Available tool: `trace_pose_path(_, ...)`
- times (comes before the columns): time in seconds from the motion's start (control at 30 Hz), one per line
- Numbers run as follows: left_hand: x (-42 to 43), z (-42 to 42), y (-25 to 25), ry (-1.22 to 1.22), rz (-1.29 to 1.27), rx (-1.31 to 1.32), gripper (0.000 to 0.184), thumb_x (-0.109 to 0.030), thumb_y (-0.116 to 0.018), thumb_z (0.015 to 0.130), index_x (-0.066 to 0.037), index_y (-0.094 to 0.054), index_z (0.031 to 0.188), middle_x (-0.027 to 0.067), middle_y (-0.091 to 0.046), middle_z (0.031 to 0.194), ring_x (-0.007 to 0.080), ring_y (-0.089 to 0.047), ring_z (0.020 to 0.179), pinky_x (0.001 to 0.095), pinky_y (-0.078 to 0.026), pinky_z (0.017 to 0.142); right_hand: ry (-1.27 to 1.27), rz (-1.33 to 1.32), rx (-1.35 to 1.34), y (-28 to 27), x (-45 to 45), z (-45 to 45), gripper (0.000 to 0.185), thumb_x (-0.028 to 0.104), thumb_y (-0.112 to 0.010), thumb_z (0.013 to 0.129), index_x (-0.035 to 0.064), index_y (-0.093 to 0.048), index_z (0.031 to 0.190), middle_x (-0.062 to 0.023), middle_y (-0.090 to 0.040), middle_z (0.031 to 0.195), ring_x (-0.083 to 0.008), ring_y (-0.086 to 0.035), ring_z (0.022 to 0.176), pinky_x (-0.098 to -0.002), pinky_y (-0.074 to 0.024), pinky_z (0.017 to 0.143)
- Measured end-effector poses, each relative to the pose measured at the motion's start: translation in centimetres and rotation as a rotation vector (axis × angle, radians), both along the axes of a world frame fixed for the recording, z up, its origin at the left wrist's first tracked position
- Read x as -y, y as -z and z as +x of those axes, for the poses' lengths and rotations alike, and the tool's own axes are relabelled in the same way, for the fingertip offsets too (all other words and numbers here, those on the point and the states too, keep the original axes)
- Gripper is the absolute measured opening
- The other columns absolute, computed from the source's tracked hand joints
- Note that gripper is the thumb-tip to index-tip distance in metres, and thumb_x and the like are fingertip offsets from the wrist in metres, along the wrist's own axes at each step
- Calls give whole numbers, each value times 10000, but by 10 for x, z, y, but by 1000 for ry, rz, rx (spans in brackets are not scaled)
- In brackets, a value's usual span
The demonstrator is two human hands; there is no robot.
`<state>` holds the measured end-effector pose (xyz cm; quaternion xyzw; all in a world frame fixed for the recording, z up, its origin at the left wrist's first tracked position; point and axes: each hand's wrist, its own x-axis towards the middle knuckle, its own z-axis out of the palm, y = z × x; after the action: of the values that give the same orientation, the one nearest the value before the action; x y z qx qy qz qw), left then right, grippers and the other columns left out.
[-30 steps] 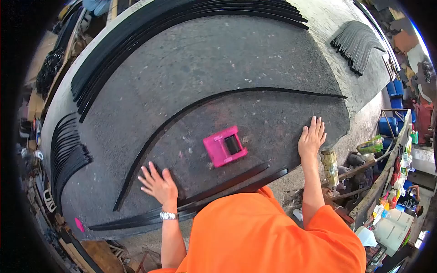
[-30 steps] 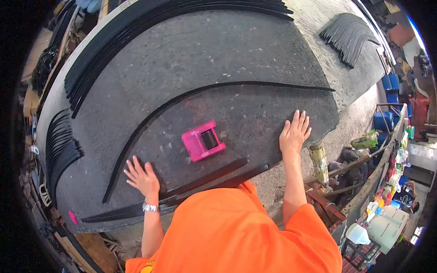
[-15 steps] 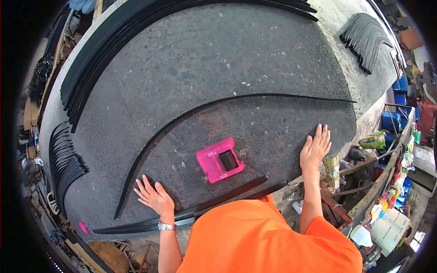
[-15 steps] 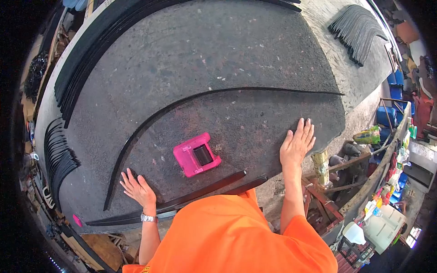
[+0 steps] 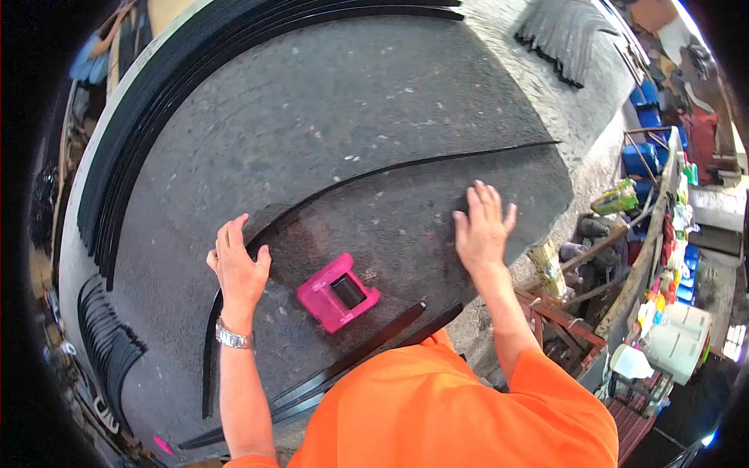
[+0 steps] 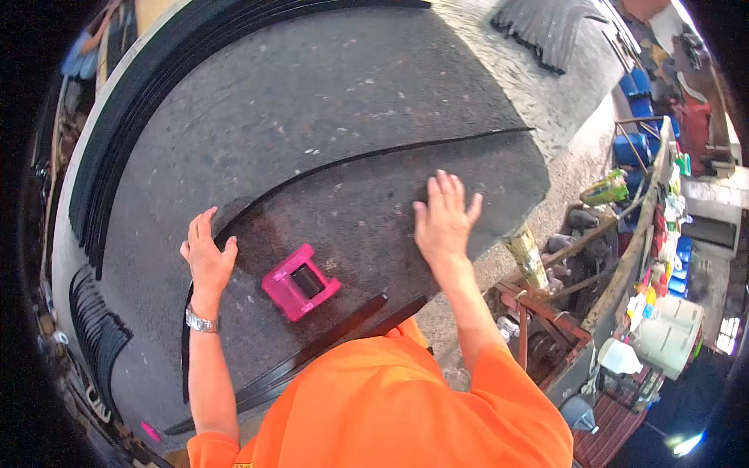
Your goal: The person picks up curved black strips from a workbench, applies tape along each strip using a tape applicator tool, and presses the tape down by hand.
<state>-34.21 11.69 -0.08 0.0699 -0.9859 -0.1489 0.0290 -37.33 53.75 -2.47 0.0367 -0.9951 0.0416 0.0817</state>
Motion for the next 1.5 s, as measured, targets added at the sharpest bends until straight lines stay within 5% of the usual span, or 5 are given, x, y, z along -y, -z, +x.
trace_pose_path(0.13, -3, -17, 4, 30, 149, 69, 465, -94, -710, 799, -143, -599, 1248, 24, -663, 1103, 218, -650, 1030, 448, -347, 938, -123, -91, -46, 5, 22, -22, 526, 279, -718, 910, 84, -581, 1378, -123, -535, 1478, -307, -453, 1417, -687, -210, 1160)
trace_pose_path(0.23, 0, -20, 10, 44, 155, 144, 337, -105, -706, 805, -126, -652, 1137, 11, -687, 1037, 191, -655, 989, 410, -360, 905, -135, -125, -90, 7, 31, -34, 521, 273, -711, 914, 74, -575, 1377, -117, -540, 1440, -324, -465, 1395, -686, -248, 1134)
trace_pose_path(0.47, -11, 2, 12, 208, -2, -187, 204, -59, -702, 798, -142, -650, 977, -8, -663, 968, 209, -615, 912, 412, -360, 860, -109, -111, -99, 15, 28, -57, 549, 291, -662, 960, 90, -533, 1454, -128, -499, 1515, -328, -434, 1432, -678, -249, 1137)
trace_pose_path(1.5, -25, 10, 12, 242, -63, -206, 192, -49, -706, 769, -128, -645, 933, -4, -656, 970, 210, -598, 889, 407, -366, 851, 138, 68, -55, 27, -66, -117, 536, 398, -540, 1035, 107, -511, 1484, -88, -466, 1583, -315, -384, 1485, -669, -251, 1155)
